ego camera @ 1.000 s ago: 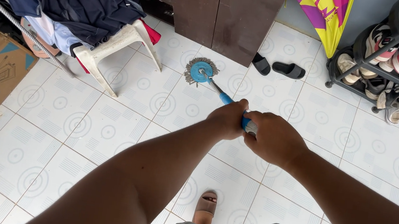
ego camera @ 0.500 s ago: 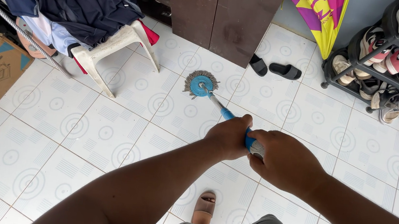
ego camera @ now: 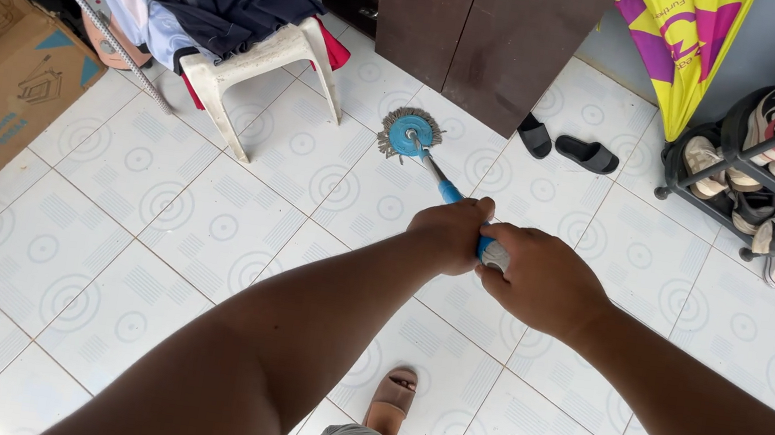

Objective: Assembling a spin mop by attaching the mop head to the handle.

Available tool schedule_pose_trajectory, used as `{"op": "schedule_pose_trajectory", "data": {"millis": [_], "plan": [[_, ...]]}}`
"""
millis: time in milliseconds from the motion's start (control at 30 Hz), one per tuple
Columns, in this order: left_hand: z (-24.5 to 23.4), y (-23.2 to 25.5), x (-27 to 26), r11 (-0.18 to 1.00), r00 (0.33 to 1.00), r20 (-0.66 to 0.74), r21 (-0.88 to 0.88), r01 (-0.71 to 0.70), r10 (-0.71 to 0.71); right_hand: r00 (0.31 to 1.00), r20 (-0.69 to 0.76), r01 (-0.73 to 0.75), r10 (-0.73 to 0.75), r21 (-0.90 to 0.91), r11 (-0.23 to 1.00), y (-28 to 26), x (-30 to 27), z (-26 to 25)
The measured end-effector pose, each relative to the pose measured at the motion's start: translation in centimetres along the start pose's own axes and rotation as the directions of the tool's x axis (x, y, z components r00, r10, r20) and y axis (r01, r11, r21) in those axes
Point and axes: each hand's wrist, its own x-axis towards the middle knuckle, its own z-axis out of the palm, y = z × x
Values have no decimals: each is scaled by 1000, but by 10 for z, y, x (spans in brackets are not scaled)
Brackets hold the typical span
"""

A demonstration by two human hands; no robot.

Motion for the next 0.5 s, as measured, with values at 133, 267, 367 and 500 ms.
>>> {"op": "schedule_pose_trajectory", "data": {"millis": [133, 267, 367, 500], "plan": [[9, 5, -35, 999, 999, -25, 8, -36, 36, 997, 73, 1, -1, 5, 1000, -22, -34, -29], [7, 9, -62, 999, 998, -51, 25, -46, 47, 981, 193, -29, 20, 46, 998, -34, -46, -43], [11, -1, -56, 1000, 997, -79, -11, -12, 11, 978, 209, -34, 19, 68, 997, -26, -34, -30], [12, -20, -33, 999, 991, -121, -13, 51, -52, 992, 101, 72, -75, 35, 997, -15, -4, -4]]}}
